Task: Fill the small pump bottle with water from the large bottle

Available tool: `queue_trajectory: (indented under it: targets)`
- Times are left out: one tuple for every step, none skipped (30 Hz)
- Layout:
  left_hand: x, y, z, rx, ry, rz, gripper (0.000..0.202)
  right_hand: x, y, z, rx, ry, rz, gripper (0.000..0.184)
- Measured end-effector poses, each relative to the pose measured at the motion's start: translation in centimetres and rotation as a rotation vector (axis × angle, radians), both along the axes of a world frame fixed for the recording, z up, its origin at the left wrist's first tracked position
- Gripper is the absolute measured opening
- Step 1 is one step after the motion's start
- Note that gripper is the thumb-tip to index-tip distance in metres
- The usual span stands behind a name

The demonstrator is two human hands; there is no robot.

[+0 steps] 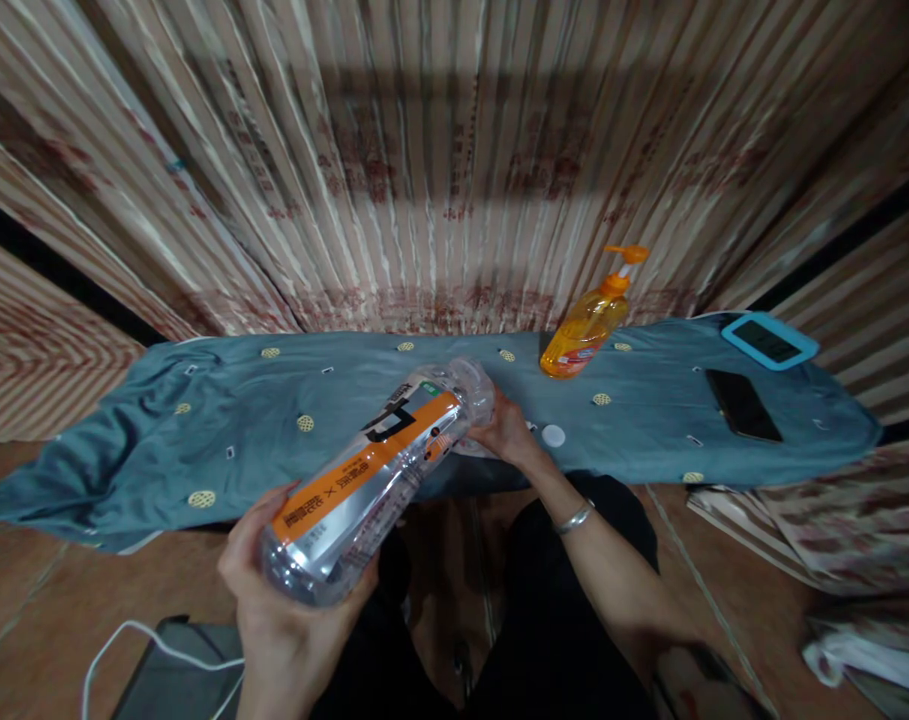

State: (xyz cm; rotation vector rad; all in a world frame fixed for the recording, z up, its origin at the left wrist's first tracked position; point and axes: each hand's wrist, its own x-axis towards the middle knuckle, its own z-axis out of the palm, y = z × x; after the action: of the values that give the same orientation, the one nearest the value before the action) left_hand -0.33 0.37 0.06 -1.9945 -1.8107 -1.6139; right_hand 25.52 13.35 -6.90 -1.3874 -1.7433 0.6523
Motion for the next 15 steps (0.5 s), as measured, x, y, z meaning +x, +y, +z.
queue_trajectory:
  targets:
    - [0.02,0.03,-0.03,-0.008,-0.010,0.007,0.092,-0.01,-0.03,0.04,-0.001,-0.002,0.000,0.036]
    - [0.03,0.06,-0.07,-0.017,-0.023,0.011,0.093,-0.03,-0.06,0.07,-0.001,-0.003,-0.002,0.036]
    - [0.06,0.09,-0.13,-0.026,-0.036,0.010,0.093,-0.05,-0.08,0.11,0.000,-0.005,-0.003,0.036]
    - [0.08,0.10,-0.19,-0.033,-0.047,0.006,0.094,-0.06,-0.09,0.14,0.000,-0.007,-0.005,0.035]
    - [0.10,0.10,-0.24,-0.037,-0.058,0.001,0.095,-0.08,-0.10,0.19,-0.001,-0.008,-0.007,0.035]
    - [0.13,0.07,-0.27,-0.039,-0.065,-0.005,0.096,-0.08,-0.09,0.24,-0.005,-0.010,-0.008,0.035]
    - [0.15,0.03,-0.28,-0.045,-0.069,-0.007,0.095,-0.08,-0.08,0.29,-0.011,-0.012,-0.008,0.035]
    - [0.15,-0.02,-0.28,-0.055,-0.070,-0.008,0.094,-0.06,-0.07,0.35,-0.018,-0.014,-0.007,0.035]
    - [0.14,-0.07,-0.27,-0.068,-0.071,-0.006,0.093,-0.05,-0.05,0.41,-0.025,-0.017,-0.008,0.035]
    - [0.11,-0.12,-0.27,-0.081,-0.069,-0.004,0.092,-0.02,-0.03,0.45,-0.030,-0.019,-0.011,0.035]
    - [0.05,-0.15,-0.27,-0.092,-0.062,-0.009,0.092,0.00,-0.01,0.48,-0.035,-0.022,-0.015,0.035]
    - [-0.01,-0.16,-0.29,-0.087,-0.060,-0.020,0.095,0.02,0.02,0.48,-0.037,-0.025,-0.021,0.035]
    - [-0.08,-0.16,-0.31,-0.076,-0.049,-0.032,0.097,0.02,0.05,0.45,-0.039,-0.027,-0.027,0.035]
    - [-0.14,-0.15,-0.33,-0.077,-0.034,-0.048,0.097,0.01,0.08,0.39,-0.040,-0.029,-0.032,0.035]
    - [-0.17,-0.14,-0.34,-0.064,-0.036,-0.052,0.097,-0.01,0.11,0.31,-0.039,-0.029,-0.034,0.035]
